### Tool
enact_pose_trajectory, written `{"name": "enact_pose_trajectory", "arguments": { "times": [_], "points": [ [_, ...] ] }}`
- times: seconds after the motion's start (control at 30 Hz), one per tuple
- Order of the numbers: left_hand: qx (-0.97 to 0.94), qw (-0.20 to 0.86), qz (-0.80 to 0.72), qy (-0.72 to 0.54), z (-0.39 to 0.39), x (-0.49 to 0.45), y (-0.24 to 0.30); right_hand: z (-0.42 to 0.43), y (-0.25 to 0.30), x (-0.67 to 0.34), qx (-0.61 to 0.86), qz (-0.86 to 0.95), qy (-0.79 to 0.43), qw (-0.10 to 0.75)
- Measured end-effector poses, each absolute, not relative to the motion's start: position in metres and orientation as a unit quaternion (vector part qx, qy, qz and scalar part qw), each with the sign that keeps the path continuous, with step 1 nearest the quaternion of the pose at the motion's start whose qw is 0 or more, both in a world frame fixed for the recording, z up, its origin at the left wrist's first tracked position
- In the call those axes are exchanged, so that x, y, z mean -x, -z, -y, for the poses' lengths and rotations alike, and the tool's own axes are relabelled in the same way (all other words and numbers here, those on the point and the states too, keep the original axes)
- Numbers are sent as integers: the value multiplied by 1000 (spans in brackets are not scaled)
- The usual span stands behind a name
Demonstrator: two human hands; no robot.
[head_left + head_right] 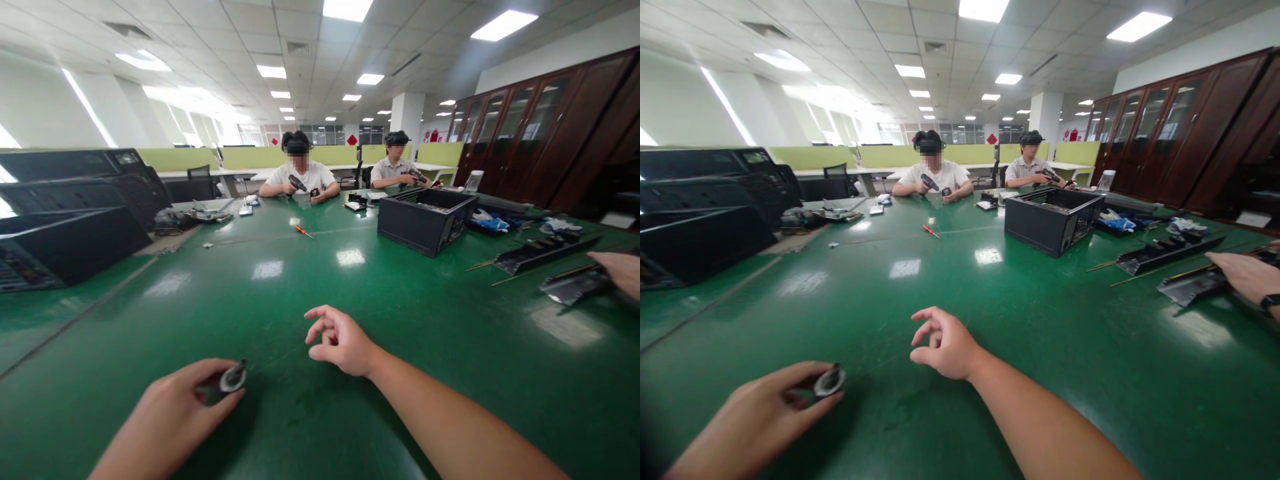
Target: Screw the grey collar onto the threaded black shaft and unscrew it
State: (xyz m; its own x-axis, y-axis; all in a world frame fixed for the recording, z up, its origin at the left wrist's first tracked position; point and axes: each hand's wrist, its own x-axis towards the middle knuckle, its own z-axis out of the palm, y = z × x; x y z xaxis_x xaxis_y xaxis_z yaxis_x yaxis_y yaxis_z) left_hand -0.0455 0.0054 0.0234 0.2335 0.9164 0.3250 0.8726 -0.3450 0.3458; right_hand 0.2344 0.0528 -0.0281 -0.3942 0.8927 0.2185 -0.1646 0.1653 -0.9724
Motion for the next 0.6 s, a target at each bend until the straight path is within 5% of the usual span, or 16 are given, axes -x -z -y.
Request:
{"name": "enact_pose_trajectory", "arguments": {
  "times": [0.2,0.6],
  "points": [
    [-835,95,-498,-214,-45,-45,-25,-60,36,-235,343,634,-474,505],
    [-805,166,-458,-338,-55,-28,14,-53,36,-231,426,660,-418,457]
  ]
}}
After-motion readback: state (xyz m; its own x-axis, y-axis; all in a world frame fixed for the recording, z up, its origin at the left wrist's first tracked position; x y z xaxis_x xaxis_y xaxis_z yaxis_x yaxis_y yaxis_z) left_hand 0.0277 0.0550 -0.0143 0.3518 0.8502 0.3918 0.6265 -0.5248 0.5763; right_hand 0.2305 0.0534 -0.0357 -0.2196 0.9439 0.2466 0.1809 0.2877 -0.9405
